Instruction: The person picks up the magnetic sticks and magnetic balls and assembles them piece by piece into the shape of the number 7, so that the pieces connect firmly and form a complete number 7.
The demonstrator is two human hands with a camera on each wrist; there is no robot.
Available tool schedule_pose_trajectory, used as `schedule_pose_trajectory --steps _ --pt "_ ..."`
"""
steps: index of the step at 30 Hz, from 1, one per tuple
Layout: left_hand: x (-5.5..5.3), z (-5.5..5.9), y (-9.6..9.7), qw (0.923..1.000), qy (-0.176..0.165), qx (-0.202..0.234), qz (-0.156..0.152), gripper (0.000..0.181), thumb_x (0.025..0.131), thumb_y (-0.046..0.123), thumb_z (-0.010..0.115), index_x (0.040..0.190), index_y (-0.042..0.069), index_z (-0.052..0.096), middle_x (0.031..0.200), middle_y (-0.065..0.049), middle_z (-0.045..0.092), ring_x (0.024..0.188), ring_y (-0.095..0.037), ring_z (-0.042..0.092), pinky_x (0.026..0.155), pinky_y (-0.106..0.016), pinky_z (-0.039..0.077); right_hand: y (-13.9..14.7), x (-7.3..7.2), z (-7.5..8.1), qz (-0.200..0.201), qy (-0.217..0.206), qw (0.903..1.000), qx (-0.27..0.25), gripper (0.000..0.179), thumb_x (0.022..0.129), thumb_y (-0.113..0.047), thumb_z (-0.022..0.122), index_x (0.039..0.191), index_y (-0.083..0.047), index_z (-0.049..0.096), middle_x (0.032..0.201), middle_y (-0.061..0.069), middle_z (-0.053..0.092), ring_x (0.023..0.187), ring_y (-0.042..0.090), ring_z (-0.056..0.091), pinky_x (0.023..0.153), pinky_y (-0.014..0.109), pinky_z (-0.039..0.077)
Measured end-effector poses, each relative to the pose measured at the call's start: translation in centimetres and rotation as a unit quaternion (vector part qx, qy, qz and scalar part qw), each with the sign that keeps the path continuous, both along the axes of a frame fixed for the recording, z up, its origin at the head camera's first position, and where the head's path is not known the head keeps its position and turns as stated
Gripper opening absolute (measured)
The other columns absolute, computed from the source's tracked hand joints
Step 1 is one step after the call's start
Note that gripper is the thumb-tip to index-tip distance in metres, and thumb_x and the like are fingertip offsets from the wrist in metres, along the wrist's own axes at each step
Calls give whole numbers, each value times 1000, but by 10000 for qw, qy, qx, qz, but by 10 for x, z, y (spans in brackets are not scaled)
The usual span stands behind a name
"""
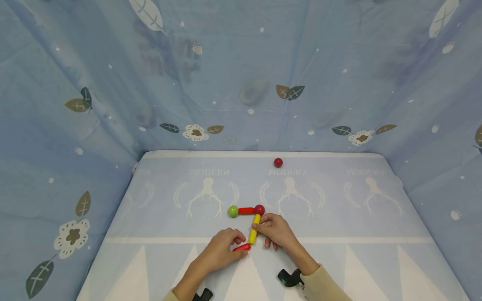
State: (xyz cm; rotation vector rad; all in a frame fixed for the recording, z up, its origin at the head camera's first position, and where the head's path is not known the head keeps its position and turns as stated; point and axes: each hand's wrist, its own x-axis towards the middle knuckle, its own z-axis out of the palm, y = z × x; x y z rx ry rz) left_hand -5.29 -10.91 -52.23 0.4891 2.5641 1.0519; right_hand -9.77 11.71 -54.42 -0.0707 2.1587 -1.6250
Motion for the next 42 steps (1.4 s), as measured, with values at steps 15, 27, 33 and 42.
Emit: schedule_pose_trajectory --steps 15,27,33,42 --pt "1 2 4 10000 30 71 20 9 86 25 79 90 20 73 76 18 58 75 -7 54 68 -28 44 -1 0 0 -34 9 10000 48 42 89 -37 77 100 -2 57 69 6 69 36 15 53 33 23 35" --pt "3 6 5 9992 -265 307 17 10 88 20 75 95 12 75 74 13 59 64 -4 53 58 -24 45 -1 1 -1 -51 55 9999 112 42 88 -37 78 99 -2 57 70 5 69 35 15 53 32 23 35" --pt "4 8 6 9989 -366 278 11 13 89 21 73 97 11 76 75 12 58 65 -4 53 60 -24 45 -2 0 0 -65 51 9999 99 42 88 -37 78 100 -2 57 68 6 68 35 14 52 32 23 35" --pt "4 8 5 9964 -639 553 -6 8 86 20 73 91 14 72 72 11 62 63 -4 57 59 -23 46 -2 1 1 -86 38 9999 69 42 88 -37 78 99 -2 57 66 7 67 35 16 53 33 23 34"
